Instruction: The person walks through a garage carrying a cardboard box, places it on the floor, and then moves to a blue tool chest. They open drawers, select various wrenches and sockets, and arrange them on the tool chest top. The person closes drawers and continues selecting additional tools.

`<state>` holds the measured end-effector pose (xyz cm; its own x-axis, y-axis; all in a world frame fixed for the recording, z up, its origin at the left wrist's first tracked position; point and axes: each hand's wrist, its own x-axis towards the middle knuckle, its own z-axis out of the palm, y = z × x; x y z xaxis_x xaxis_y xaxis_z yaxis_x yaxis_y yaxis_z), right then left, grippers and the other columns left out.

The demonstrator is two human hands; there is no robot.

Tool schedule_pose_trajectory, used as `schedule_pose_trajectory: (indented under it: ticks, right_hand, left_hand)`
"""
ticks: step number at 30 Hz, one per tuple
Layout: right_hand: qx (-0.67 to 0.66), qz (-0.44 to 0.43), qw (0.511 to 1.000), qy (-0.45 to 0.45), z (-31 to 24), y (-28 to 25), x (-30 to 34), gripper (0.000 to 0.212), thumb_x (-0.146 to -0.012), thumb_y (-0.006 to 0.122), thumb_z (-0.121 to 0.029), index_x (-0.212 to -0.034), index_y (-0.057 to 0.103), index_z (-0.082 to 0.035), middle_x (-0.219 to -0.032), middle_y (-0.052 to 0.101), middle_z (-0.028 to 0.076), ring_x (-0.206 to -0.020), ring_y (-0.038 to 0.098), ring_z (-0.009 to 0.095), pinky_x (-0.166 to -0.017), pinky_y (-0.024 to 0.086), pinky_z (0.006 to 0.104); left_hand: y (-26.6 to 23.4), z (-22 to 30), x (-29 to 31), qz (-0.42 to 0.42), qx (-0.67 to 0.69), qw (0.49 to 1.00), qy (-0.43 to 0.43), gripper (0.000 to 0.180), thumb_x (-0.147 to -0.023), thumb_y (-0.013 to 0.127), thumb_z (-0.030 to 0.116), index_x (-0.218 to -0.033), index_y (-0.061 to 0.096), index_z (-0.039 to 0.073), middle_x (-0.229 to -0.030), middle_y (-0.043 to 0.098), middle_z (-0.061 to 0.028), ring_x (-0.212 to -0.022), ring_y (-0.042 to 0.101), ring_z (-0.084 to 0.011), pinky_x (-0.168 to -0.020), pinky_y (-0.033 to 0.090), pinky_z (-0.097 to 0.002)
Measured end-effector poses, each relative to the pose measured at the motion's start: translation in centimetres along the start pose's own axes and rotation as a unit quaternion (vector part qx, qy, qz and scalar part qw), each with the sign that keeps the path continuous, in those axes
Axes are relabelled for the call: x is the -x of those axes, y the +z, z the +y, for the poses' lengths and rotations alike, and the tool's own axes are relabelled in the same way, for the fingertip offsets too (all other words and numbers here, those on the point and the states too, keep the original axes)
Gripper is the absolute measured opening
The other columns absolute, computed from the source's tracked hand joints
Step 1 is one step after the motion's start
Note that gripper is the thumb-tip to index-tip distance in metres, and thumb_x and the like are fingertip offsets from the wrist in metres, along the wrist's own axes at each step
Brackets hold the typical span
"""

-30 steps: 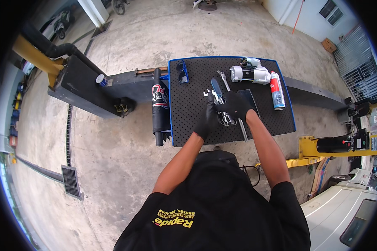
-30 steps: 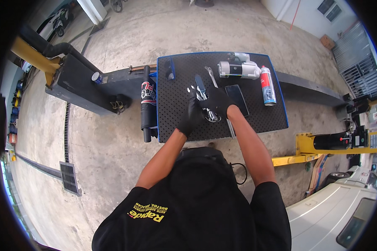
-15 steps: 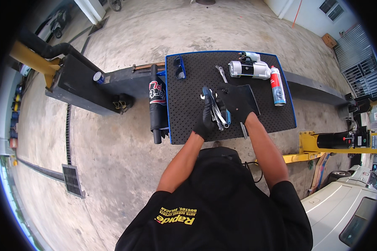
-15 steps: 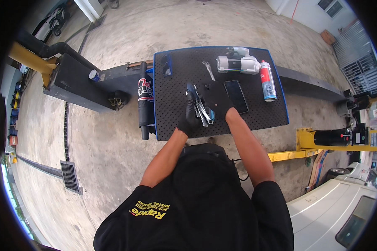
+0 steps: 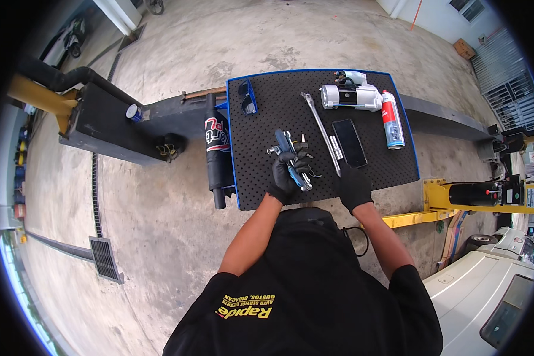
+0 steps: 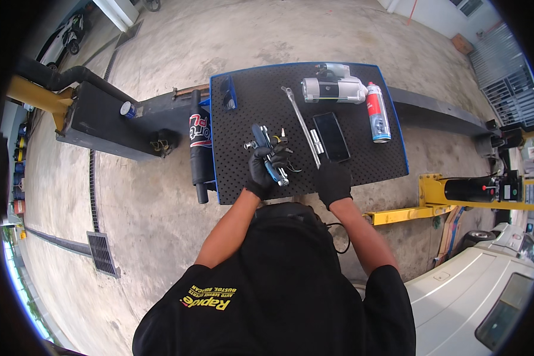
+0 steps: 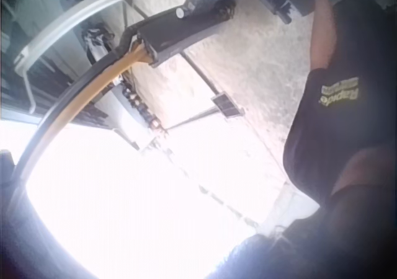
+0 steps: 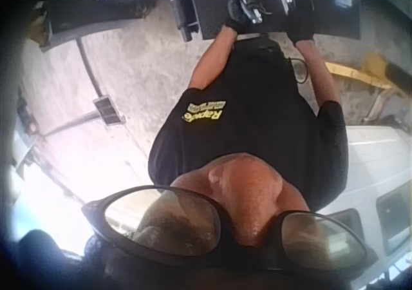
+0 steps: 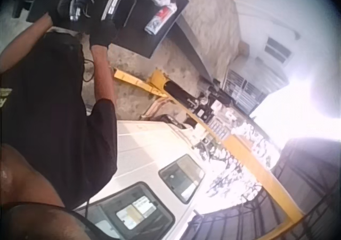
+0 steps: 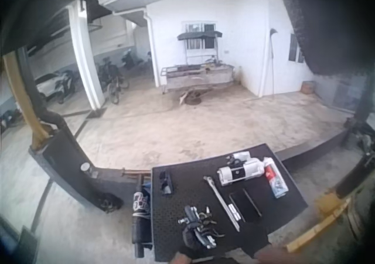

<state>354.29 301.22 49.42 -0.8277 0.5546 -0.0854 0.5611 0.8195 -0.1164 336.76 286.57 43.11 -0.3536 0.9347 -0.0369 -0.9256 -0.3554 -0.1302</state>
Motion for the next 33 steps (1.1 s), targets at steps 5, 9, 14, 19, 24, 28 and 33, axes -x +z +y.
schedule_pose_trajectory:
  ticks: [5, 9, 14, 19, 24, 28, 33]
  right_hand:
    - [-0.003, 0.102, 0.994, -0.044, 0.6, 2.9, 0.6, 0.033, -0.095, 0.070, -0.032, -0.113, 0.070, -0.005, -0.099, 0.074, 0.019, -0.086, 0.075, 0.037, -0.074, 0.060, 0.0512]
    - [-0.162, 0.030, 0.986, -0.029, 0.3, 1.2, 0.1, 0.044, -0.090, 0.074, -0.040, -0.115, 0.069, -0.004, -0.101, 0.074, 0.020, -0.092, 0.073, 0.044, -0.081, 0.058, 0.0536]
    - [-0.222, -0.048, 0.974, 0.021, -1.4, -0.5, -0.5, 0.045, -0.090, 0.076, -0.042, -0.110, 0.070, -0.002, -0.099, 0.074, 0.023, -0.099, 0.071, 0.044, -0.083, 0.056, 0.0531]
    - [-0.272, 0.071, 0.959, 0.025, -1.9, -2.9, 0.6, 0.036, -0.092, 0.073, -0.036, -0.106, 0.070, -0.003, -0.094, 0.073, 0.023, -0.091, 0.071, 0.045, -0.077, 0.055, 0.0538]
    - [-0.272, 0.065, 0.959, 0.041, -2.9, -4.6, 2.4, 0.030, -0.092, 0.074, -0.030, -0.103, 0.069, -0.002, -0.090, 0.072, 0.021, -0.083, 0.070, 0.044, -0.071, 0.053, 0.0534]
    - [-0.247, 0.123, 0.961, -0.016, -3.9, -3.4, 3.2, 0.024, -0.089, 0.075, -0.023, -0.105, 0.070, -0.006, -0.087, 0.070, 0.018, -0.078, 0.069, 0.041, -0.068, 0.053, 0.0500]
    - [-0.245, 0.072, 0.966, -0.042, -4.2, -1.6, 3.1, 0.045, -0.087, 0.079, -0.023, -0.129, 0.070, -0.010, -0.103, 0.075, 0.019, -0.095, 0.073, 0.041, -0.078, 0.058, 0.0504]
  left_hand:
    - [0.5, 0.0, -0.5, -0.014, 0.019, 1.000, -0.004, 0.035, -0.087, 0.060, 0.002, -0.122, 0.061, -0.001, -0.099, 0.055, -0.0061, -0.081, 0.055, -0.0121, -0.074, 0.053, -0.0288]
    - [-0.7, -0.3, -0.5, 0.095, -0.065, 0.993, -0.017, 0.035, -0.097, 0.064, 0.005, -0.128, 0.059, -0.009, -0.094, 0.056, -0.0041, -0.083, 0.058, -0.0118, -0.076, 0.053, -0.0290]
    - [-1.6, -0.4, -0.4, 0.098, -0.176, 0.979, -0.019, 0.032, -0.109, 0.062, 0.016, -0.136, 0.059, -0.002, -0.108, 0.064, -0.0058, -0.083, 0.058, -0.0091, -0.075, 0.053, -0.0272]
    - [-0.4, -0.3, -0.2, 0.052, -0.138, 0.989, -0.029, 0.036, -0.107, 0.065, 0.018, -0.140, 0.060, 0.004, -0.120, 0.071, -0.0091, -0.094, 0.068, -0.0154, -0.086, 0.059, -0.0304]
    - [0.6, -0.6, -0.4, 0.089, -0.156, 0.984, -0.011, 0.050, -0.099, 0.061, 0.010, -0.148, 0.056, 0.002, -0.130, 0.069, -0.0157, -0.119, 0.070, -0.0271, -0.107, 0.058, -0.0450]
    - [0.7, -0.4, -0.2, 0.053, -0.109, 0.992, -0.035, 0.059, -0.091, 0.058, 0.007, -0.150, 0.055, 0.001, -0.136, 0.068, -0.0188, -0.127, 0.068, -0.0328, -0.117, 0.051, -0.0492]
    - [1.5, -0.5, -0.2, 0.022, -0.063, 0.997, -0.044, 0.084, -0.082, 0.058, 0.009, -0.162, 0.036, -0.001, -0.161, 0.047, -0.0291, -0.153, 0.044, -0.0431, -0.130, 0.036, -0.0550]
